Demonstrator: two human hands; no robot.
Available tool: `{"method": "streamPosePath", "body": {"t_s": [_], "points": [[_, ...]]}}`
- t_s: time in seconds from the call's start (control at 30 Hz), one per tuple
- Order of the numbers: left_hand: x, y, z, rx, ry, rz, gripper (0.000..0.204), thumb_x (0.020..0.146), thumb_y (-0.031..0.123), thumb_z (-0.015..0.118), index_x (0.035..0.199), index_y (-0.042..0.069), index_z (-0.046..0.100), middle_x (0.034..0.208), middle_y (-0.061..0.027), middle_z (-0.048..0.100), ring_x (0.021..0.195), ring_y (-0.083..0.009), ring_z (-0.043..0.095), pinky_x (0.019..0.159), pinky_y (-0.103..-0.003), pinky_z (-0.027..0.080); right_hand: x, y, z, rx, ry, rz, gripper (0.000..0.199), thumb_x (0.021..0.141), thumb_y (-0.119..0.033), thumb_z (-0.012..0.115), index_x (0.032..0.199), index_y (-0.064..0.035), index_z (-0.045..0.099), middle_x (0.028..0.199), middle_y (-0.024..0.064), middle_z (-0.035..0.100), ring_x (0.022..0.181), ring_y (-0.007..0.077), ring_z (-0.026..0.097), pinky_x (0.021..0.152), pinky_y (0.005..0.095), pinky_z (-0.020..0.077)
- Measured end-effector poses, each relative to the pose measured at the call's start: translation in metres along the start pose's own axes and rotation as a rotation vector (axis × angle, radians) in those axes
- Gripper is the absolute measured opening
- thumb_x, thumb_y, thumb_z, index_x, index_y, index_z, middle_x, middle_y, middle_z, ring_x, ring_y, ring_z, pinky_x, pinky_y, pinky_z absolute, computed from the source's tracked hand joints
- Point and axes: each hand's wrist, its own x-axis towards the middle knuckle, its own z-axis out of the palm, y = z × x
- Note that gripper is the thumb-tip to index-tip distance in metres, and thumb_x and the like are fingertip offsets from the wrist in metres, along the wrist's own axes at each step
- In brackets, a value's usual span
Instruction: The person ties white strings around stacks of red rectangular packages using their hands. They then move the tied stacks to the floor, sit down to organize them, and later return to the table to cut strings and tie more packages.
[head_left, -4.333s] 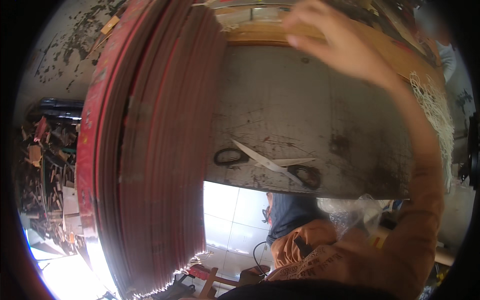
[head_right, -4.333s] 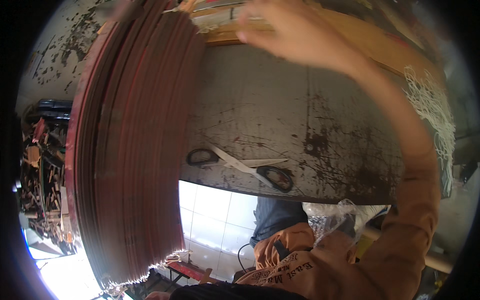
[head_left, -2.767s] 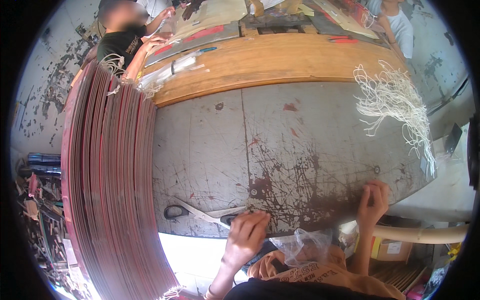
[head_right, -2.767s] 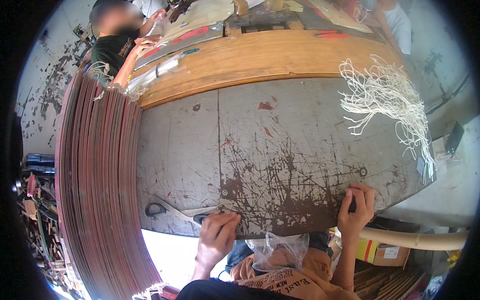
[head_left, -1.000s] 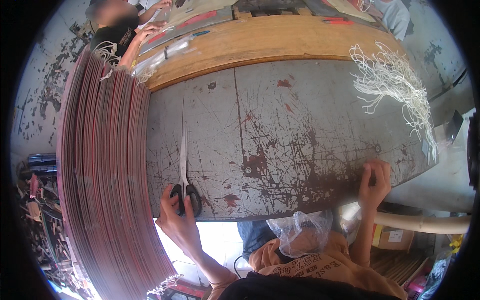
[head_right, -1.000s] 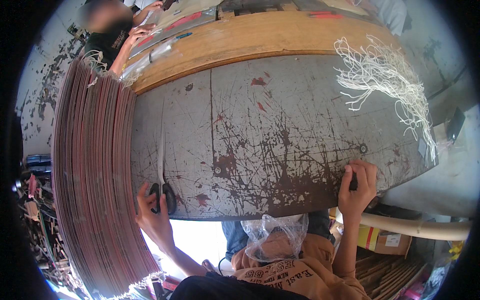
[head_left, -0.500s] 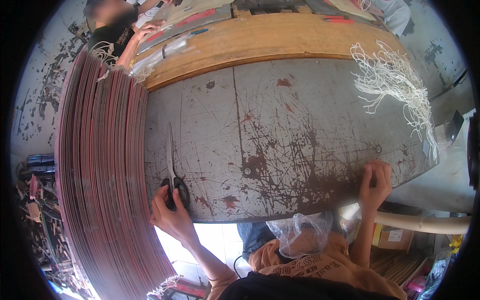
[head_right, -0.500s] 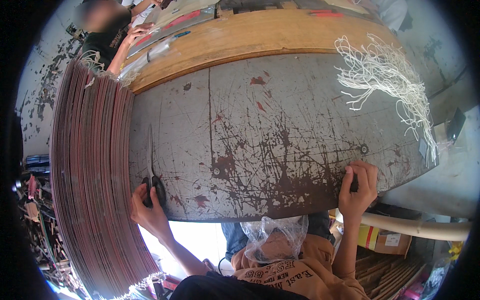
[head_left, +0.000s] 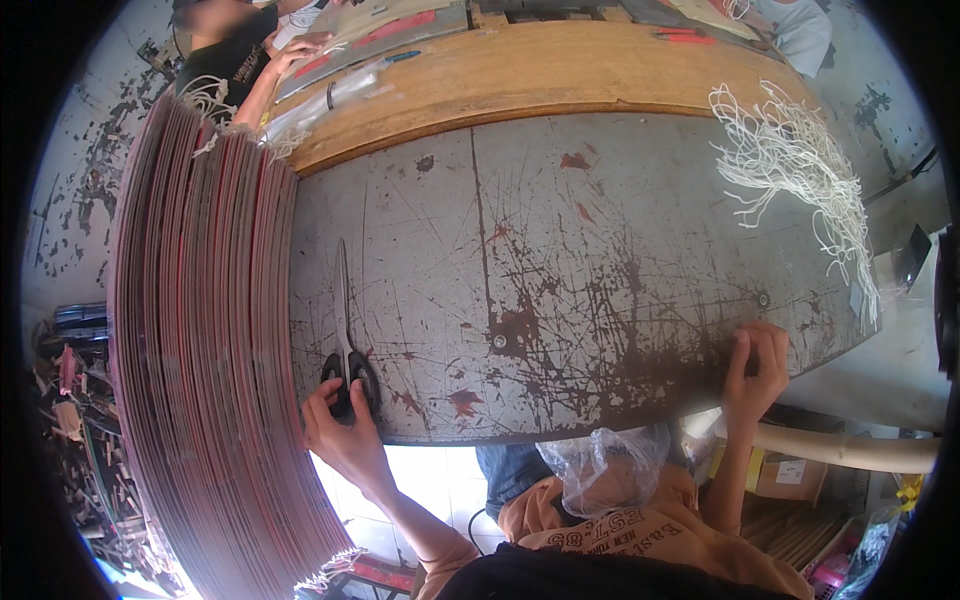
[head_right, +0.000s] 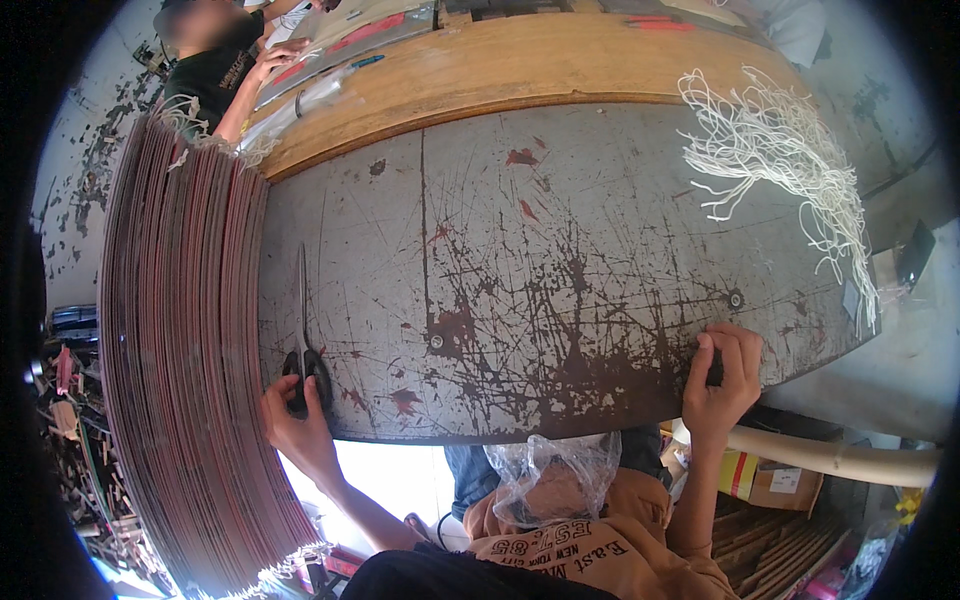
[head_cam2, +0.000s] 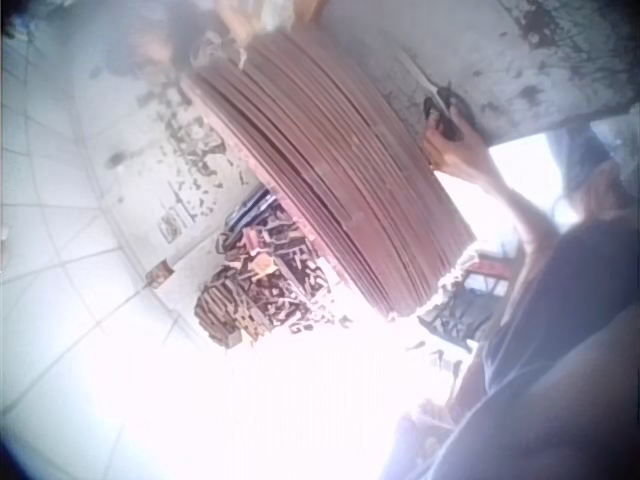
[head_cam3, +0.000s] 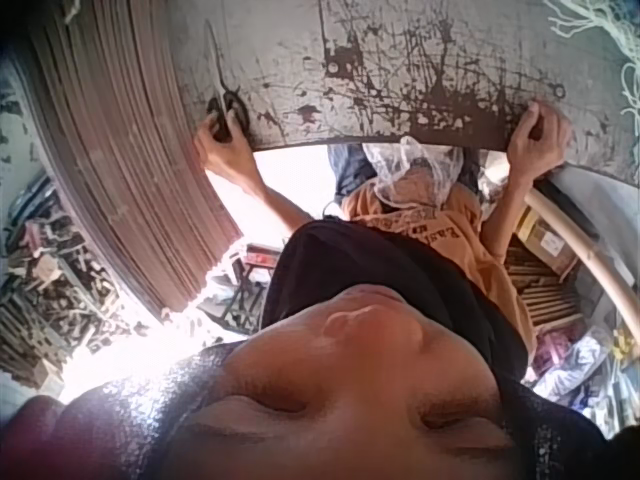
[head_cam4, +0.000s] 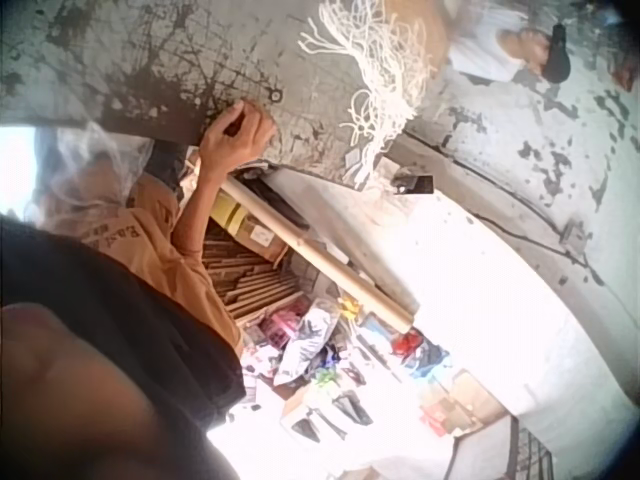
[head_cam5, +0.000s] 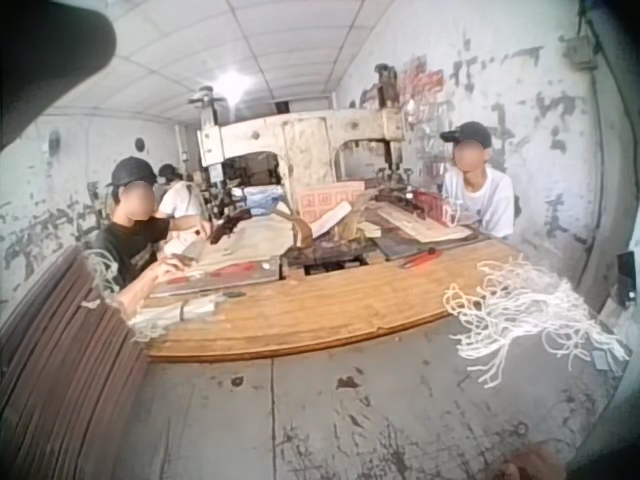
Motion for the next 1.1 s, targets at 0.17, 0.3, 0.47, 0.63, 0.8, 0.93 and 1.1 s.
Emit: {"method": "streamPosePath", "body": {"t_s": [0.17,0.3,0.47,0.63,0.8,0.93,1.1], "points": [[0.001,-0.002,0.0,0.022,0.004,0.015,0.016,0.075,0.018,0.068,0.081,0.008,0.058,0.081,-0.0018,0.056,0.077,-0.0169,0.056,0.084,-0.038,0.036,0.001,-0.003,-0.002,-0.028,-0.01,-0.008,0.002,0.077,0.002,0.055,0.076,0.0003,0.056,0.081,0.0115,0.057,0.075,0.0266,0.054,0.066,0.0316,0.0434],[0.003,-0.003,-0.002,0.052,-0.013,0.017,0.015,0.075,0.019,0.068,0.081,0.009,0.058,0.082,-0.0015,0.057,0.079,-0.0168,0.056,0.085,-0.039,0.035,0.0,0.0,0.0,-0.013,-0.008,0.006,0.001,0.077,0.001,0.055,0.076,0.0005,0.056,0.082,0.0117,0.057,0.075,0.0267,0.054,0.066,0.0318,0.0435],[0.002,0.0,-0.003,0.087,-0.017,0.017,0.016,0.077,0.022,0.066,0.084,0.01,0.059,0.085,-0.0017,0.056,0.081,-0.0167,0.056,0.085,-0.04,0.034,0.0,-0.001,0.001,0.005,0.005,0.009,0.002,0.077,0.001,0.055,0.076,0.0008,0.055,0.082,0.0113,0.057,0.075,0.026,0.054,0.066,0.0315,0.0433],[0.003,-0.002,-0.002,0.093,-0.035,0.025,0.017,0.077,0.022,0.065,0.085,0.009,0.057,0.086,-0.0021,0.056,0.083,-0.0178,0.056,0.086,-0.041,0.034,0.0,-0.001,0.0,-0.006,-0.017,0.031,0.002,0.078,0.001,0.055,0.076,0.0009,0.055,0.081,0.0109,0.057,0.074,0.0255,0.054,0.065,0.0313,0.043],[0.003,-0.002,-0.001,0.104,-0.042,0.025,0.018,0.078,0.021,0.064,0.08,0.008,0.054,0.088,-0.0031,0.055,0.085,-0.0201,0.055,0.087,-0.042,0.034,0.001,-0.001,0.0,-0.015,-0.012,0.018,0.003,0.078,0.0,0.055,0.076,0.0008,0.056,0.081,0.0109,0.057,0.074,0.0258,0.054,0.065,0.0317,0.0427],[-0.001,0.0,0.003,0.067,0.086,0.088,0.016,0.078,0.02,0.062,0.079,0.007,0.053,0.092,-0.0056,0.056,0.088,-0.0227,0.055,0.09,-0.045,0.033,0.0,0.001,0.0,-0.012,-0.008,0.008,0.003,0.079,0.0,0.054,0.076,0.0009,0.056,0.08,0.0111,0.057,0.074,0.0262,0.054,0.067,0.0321,0.0426],[-0.04,0.026,0.001,-0.39,0.046,0.527,0.034,0.078,0.041,0.057,0.078,0.006,0.056,0.092,-0.0105,0.056,0.092,-0.0284,0.053,0.086,-0.054,0.036,0.001,0.003,-0.002,0.012,-0.007,0.036,0.002,0.078,0.001,0.054,0.076,0.001,0.056,0.08,0.0117,0.058,0.074,0.0264,0.054,0.067,0.032,0.0429]]}}
